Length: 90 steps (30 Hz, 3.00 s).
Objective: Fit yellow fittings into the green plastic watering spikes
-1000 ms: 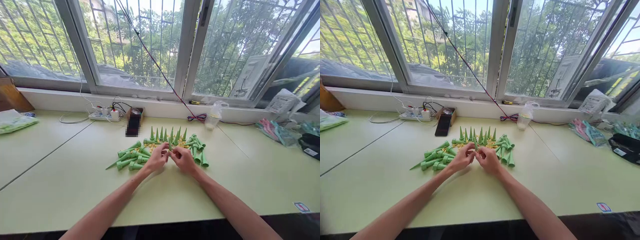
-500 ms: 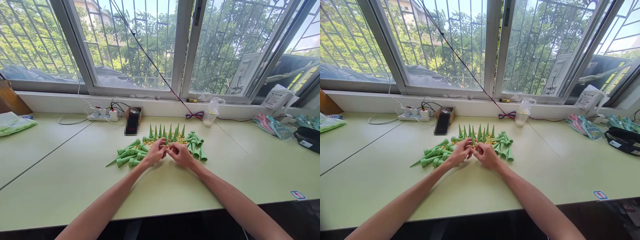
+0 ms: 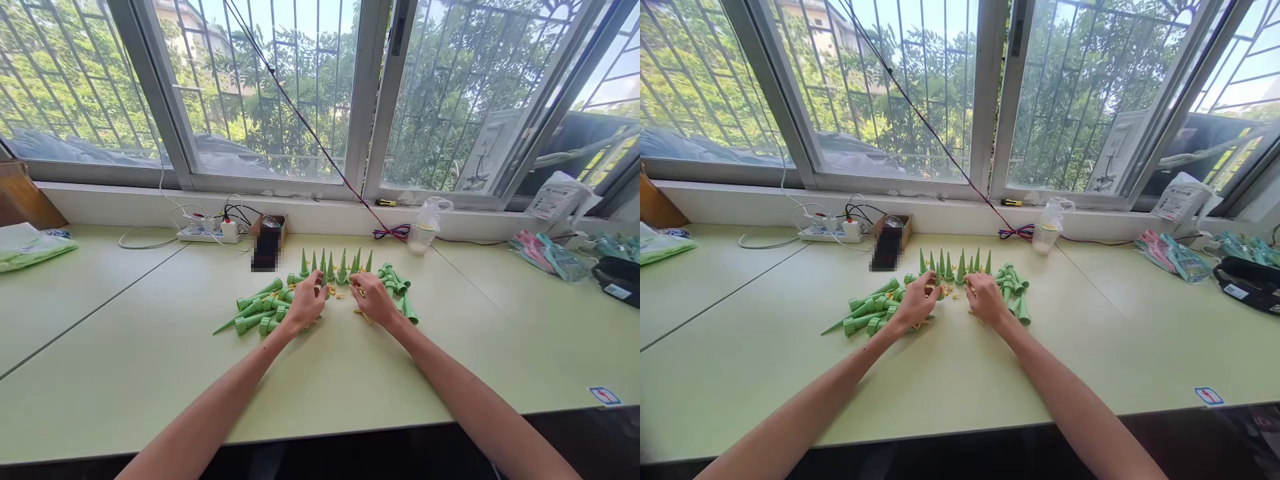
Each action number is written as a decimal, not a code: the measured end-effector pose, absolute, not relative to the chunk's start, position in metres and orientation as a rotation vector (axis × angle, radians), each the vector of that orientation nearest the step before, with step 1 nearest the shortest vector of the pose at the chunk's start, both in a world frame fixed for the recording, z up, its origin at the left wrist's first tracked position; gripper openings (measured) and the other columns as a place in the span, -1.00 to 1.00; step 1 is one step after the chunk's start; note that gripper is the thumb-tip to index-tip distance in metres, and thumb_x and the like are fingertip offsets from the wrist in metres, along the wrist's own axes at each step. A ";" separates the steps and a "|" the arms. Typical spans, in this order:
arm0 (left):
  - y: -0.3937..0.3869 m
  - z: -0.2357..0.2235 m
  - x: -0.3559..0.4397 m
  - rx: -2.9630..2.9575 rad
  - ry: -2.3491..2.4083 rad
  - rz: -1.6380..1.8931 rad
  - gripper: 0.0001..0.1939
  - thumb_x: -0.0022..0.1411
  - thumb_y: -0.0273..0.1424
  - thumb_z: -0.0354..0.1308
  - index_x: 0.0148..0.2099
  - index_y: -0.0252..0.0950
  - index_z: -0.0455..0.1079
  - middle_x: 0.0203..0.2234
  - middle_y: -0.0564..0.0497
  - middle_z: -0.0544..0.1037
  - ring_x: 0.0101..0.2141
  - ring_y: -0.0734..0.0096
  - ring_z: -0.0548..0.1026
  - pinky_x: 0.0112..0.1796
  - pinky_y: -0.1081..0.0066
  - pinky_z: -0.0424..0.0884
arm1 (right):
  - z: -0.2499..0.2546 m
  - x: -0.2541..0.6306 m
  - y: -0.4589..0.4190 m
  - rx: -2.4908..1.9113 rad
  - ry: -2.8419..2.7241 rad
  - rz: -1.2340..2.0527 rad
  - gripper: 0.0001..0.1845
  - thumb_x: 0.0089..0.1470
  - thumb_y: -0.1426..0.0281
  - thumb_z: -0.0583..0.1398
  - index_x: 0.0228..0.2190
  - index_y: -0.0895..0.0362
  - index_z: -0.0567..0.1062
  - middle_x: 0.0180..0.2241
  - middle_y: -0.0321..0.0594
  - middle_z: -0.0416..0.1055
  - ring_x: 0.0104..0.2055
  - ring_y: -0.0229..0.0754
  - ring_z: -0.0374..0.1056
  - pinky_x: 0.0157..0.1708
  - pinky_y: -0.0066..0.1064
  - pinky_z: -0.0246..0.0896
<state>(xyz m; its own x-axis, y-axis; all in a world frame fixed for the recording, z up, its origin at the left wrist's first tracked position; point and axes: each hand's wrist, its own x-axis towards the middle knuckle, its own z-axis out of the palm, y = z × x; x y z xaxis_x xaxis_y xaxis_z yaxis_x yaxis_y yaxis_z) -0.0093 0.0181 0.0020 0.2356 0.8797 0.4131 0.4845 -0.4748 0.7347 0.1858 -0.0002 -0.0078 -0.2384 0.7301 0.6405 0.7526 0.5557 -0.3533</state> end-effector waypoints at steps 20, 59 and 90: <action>0.011 0.002 -0.007 2.028 1.130 0.978 -0.84 0.07 -0.50 0.06 -0.23 -0.26 0.28 -0.36 0.03 0.48 -0.65 0.55 0.40 -0.58 0.50 0.26 | -0.013 0.173 0.002 -1.183 -2.291 -0.011 -0.63 0.16 0.56 0.17 0.02 0.14 0.39 -0.19 -0.07 0.49 -0.11 -0.06 0.35 -0.06 -0.23 0.18; 0.006 0.017 -0.009 1.493 0.915 0.914 -0.51 -0.13 -0.58 0.08 -0.06 -0.30 0.30 -0.29 -0.05 0.50 -0.54 0.59 0.34 -0.66 0.64 0.16 | -0.016 0.172 -0.002 -1.222 -2.342 -0.068 -0.74 0.26 0.53 0.03 -0.21 0.16 0.53 -0.34 -0.15 0.34 -0.29 -0.19 0.22 -0.21 -0.37 0.12; 0.013 0.006 -0.011 1.894 1.190 0.983 -0.77 0.04 -0.48 0.10 -0.18 -0.29 0.31 -0.57 0.14 0.40 -0.61 0.54 0.34 -0.55 0.52 0.25 | -0.015 0.175 -0.001 -1.130 -1.792 0.180 -0.86 0.17 0.43 0.15 -0.32 0.14 0.53 -0.35 -0.18 0.51 -0.36 -0.17 0.37 -0.26 -0.37 0.23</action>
<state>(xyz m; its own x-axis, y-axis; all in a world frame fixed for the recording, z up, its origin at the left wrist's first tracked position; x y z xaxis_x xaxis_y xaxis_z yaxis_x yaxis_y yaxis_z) -0.0114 0.0133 0.0060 0.2953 0.9254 0.2374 0.4080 -0.3468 0.8445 0.1746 -0.0015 -0.0146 -0.0957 0.7559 0.6476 0.6125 0.5576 -0.5604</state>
